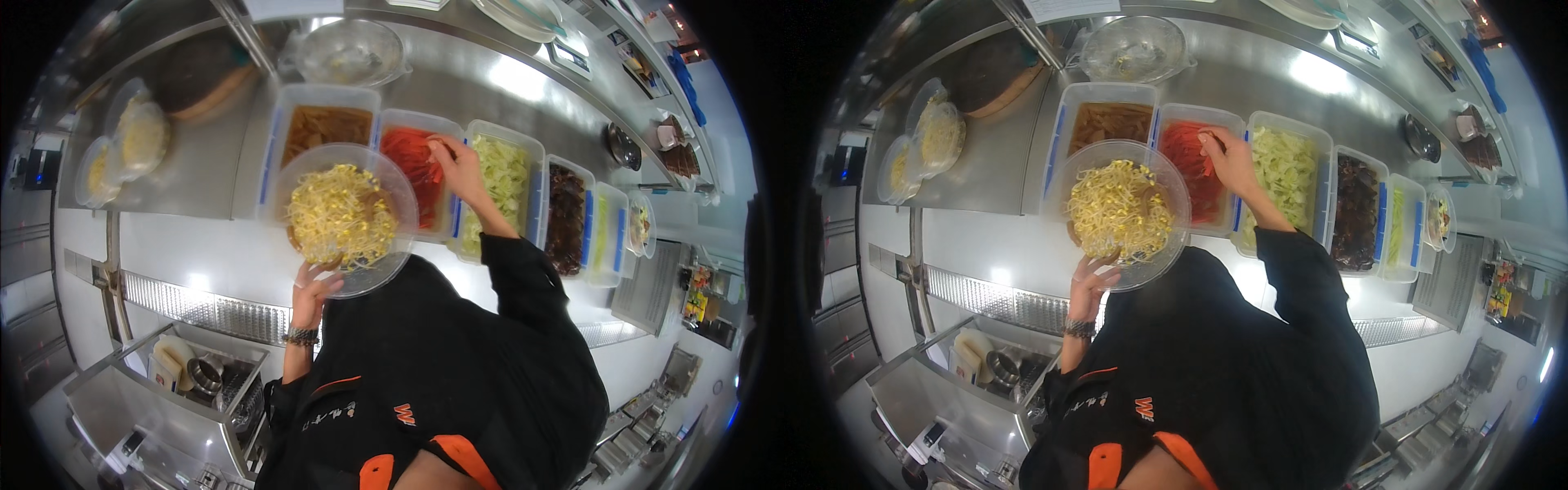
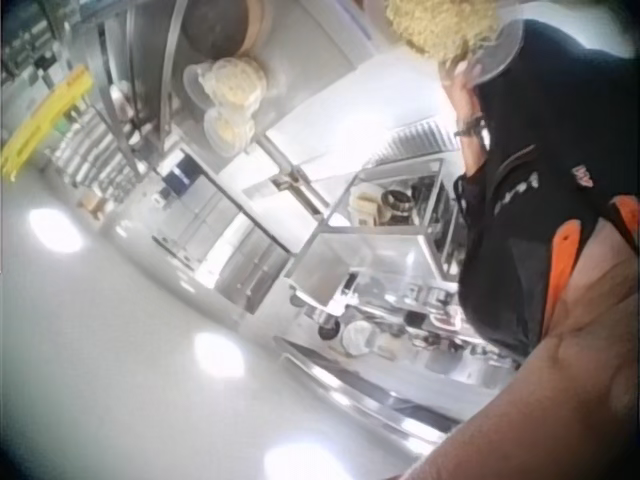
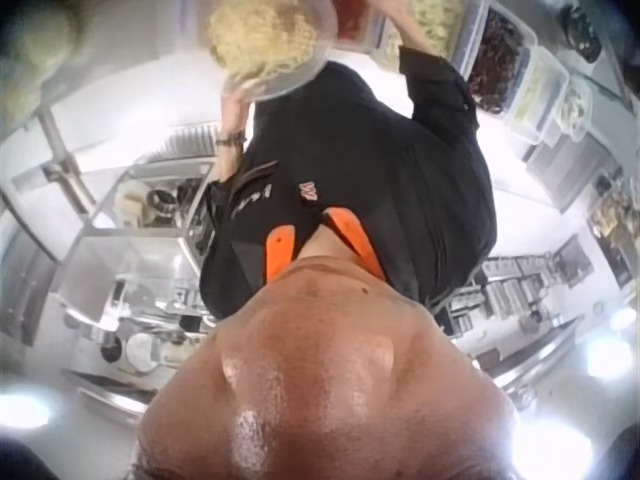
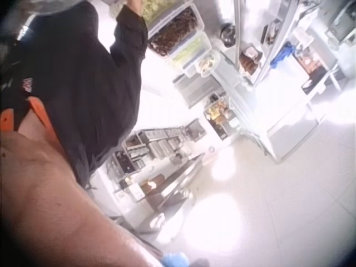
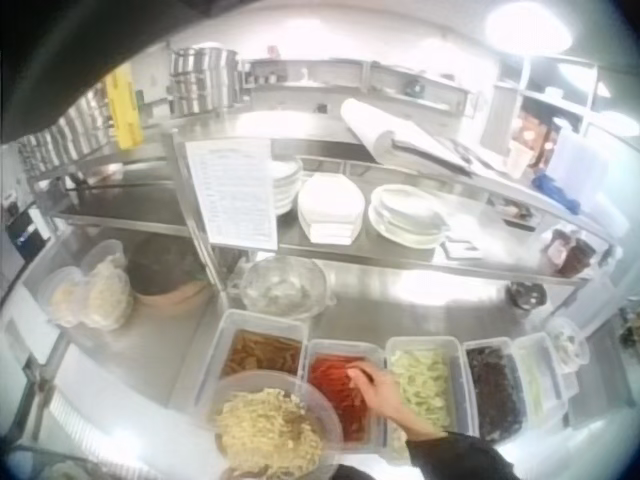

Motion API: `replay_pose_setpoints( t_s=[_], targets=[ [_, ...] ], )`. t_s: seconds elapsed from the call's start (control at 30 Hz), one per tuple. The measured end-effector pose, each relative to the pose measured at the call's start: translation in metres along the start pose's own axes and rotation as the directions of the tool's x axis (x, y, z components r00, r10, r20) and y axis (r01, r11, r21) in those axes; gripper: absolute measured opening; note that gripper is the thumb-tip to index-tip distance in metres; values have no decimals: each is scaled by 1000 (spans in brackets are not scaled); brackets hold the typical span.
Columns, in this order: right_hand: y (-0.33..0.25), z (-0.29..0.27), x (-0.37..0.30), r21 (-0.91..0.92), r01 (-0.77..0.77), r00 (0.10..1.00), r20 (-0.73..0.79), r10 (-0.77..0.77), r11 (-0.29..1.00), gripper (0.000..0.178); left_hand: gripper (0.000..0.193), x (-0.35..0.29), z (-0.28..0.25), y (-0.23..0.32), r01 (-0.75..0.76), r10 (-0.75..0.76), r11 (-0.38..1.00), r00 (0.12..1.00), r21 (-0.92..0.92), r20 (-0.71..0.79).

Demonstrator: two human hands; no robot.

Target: The person assembles multiple salads by hand in a commercial kitchen. They add bean sprouts, sliced red peppers, shredded cabbage, and other toppings from labeled containers into clear plastic bowls, then place the finished bowls into a refrigerator.

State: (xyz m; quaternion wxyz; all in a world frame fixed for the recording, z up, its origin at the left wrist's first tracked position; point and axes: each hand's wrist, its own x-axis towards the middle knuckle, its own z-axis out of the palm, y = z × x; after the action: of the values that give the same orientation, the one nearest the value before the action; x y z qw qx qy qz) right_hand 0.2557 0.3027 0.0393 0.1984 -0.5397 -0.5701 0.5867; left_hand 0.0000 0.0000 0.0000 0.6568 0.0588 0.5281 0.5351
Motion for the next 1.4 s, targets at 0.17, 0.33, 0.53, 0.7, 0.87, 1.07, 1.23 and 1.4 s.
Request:
replay_pose_setpoints(
  t_s=[0.17,0.33,0.53,0.7,0.87,1.07,1.23,1.4],
  targets=[
    [-38,17,-31,-49,613,673,554,-489,788,36,79,13,19,3,7,-6,997,1000,81,-10],
    [-18,19,-27,22,398,896,204,-394,917,33,79,20,19,2,8,-9,1000,999,11,38],
    [54,4,7,-116,-11,984,-180,-10,993,25,78,15,0,7,27,-26,999,999,-35,29],
    [69,32,10,-181,110,977,-164,-140,977,24,79,-4,-24,7,26,-27,997,1000,-68,-10],
    [40,88,36,-500,445,873,60,-484,743,25,83,-39,-63,9,-37,32,995,998,-89,-60],
    [53,191,100,-701,592,803,555,-218,396,31,86,-69,-86,18,-119,95,984,980,-134,-172],
    [110,214,106,-659,675,699,715,-4,331,26,87,-77,-81,14,-137,96,977,966,-161,-239],
    [100,207,114,-611,624,741,662,-118,487,22,85,-76,-77,5,-159,106,970,957,-185,-269]
  ],
)
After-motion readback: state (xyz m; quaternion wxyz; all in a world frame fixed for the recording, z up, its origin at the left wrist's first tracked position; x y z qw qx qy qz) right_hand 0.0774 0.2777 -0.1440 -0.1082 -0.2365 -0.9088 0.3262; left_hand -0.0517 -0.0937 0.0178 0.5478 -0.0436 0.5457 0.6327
